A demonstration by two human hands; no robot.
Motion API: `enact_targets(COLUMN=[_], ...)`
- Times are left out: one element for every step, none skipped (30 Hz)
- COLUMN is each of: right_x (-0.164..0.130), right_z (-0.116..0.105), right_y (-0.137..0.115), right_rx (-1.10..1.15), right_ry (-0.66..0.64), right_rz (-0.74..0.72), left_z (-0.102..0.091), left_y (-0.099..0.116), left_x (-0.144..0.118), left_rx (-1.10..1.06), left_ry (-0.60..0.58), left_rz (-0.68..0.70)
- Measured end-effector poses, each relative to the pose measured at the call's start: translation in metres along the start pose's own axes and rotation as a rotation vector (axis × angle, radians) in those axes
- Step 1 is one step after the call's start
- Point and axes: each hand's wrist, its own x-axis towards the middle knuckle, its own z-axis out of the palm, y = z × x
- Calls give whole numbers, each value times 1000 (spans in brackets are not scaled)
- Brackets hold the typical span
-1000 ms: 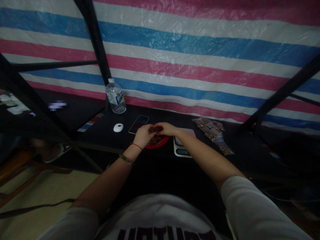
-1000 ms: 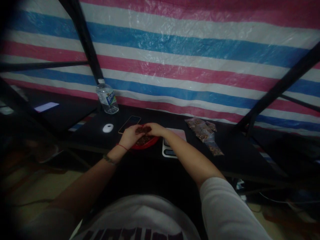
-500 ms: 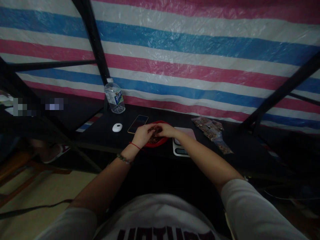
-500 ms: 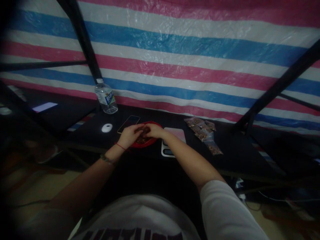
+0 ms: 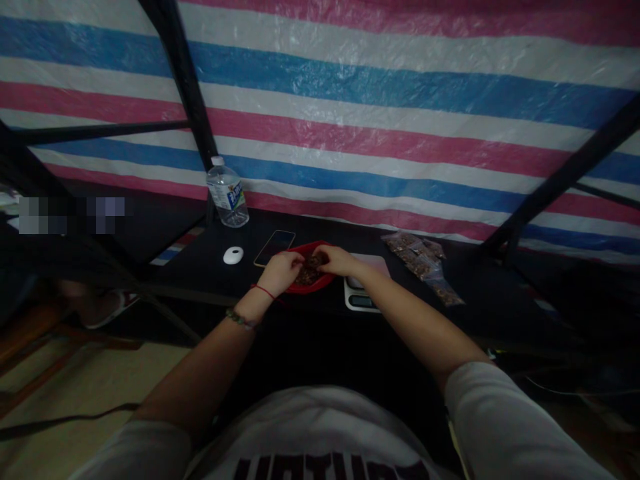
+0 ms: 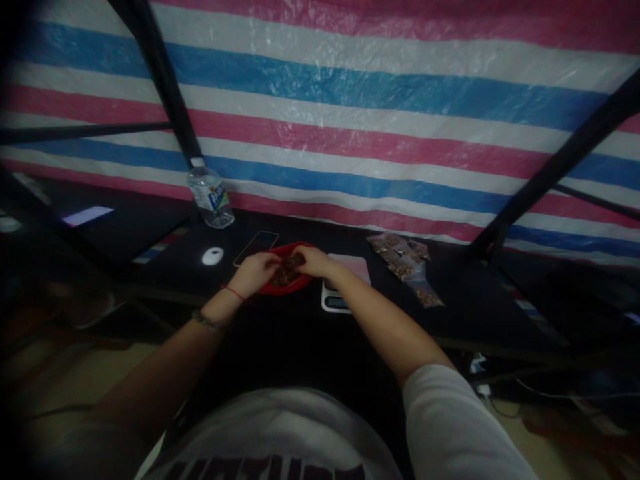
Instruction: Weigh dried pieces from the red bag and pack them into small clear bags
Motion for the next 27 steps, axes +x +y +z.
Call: enact_targets(right_x=[-2, -4, -5, -7, -8, -10, -11, -12, -13, -14, -15, -16, -17, -18, -19, -20, -21, -21, -21, -22, -22, -22, -22, -22, -23, -23, -24], right_z=[-3, -7, -10, -12, -14, -15, -15, -15, -14, -13, -12, -10, -9, -9, -8, -8, -8, -8, -8, -8, -8, -9, -8, -8, -8, -7, -7], right_y=[0, 0, -1, -1, -2, -3, -4, -5, -5, -6, -6, -6, -5, -4, -4, -3, -2, -2, -1, -1, -1, -1, -2, -2, -1, -1, -1], right_rx=[-24, -54, -87, -121, -155, -188, -212, -225, -224, -213, -196, -175, -157, -143, -134, -127, -122, -117, -113, -105, -93, -80, -67, -55, -43, -28, -10], right_ry=[-5, -15, -28, -43, -54, -59, -58, -52, -42, -31, -19, -8, 2, 11, 21, 28, 35, 40, 45, 51, 57, 66, 81, 97, 111, 121, 127], right_rz=[-1, -3, -5, -6, -2, 4, 11, 19, 30, 45, 65, 87, 109, 129, 144, 151, 150, 146, 140, 134, 129, 127, 129, 132, 137, 145, 154], left_z=[0, 1, 3, 5, 8, 11, 15, 18, 21, 23, 25, 27, 27, 28, 27, 27, 26, 25, 24, 24, 24, 23, 23, 23, 22, 21, 19], left_y=[1, 2, 3, 5, 7, 9, 11, 13, 15, 18, 20, 22, 24, 26, 27, 28, 29, 30, 32, 33, 35, 36, 37, 37, 37, 36, 34], left_x=[0, -1, -1, -1, -1, -2, -2, -2, -2, -2, -2, -1, 0, 2, 5, 8, 11, 14, 17, 20, 23, 25, 27, 28, 29, 30, 30], left_rx=[32, 63, 93, 123, 148, 167, 181, 193, 205, 220, 239, 258, 276, 291, 301, 306, 306, 303, 298, 293, 290, 291, 293, 293, 292, 288, 282], left_ry=[-67, -125, -166, -189, -196, -189, -171, -152, -142, -143, -153, -169, -187, -207, -228, -256, -288, -320, -347, -367, -380, -387, -390, -395, -399, -400, -393], left_rz=[20, 44, 64, 77, 85, 90, 93, 94, 96, 94, 87, 77, 68, 59, 51, 48, 48, 49, 53, 59, 64, 64, 61, 56, 49, 42, 36])
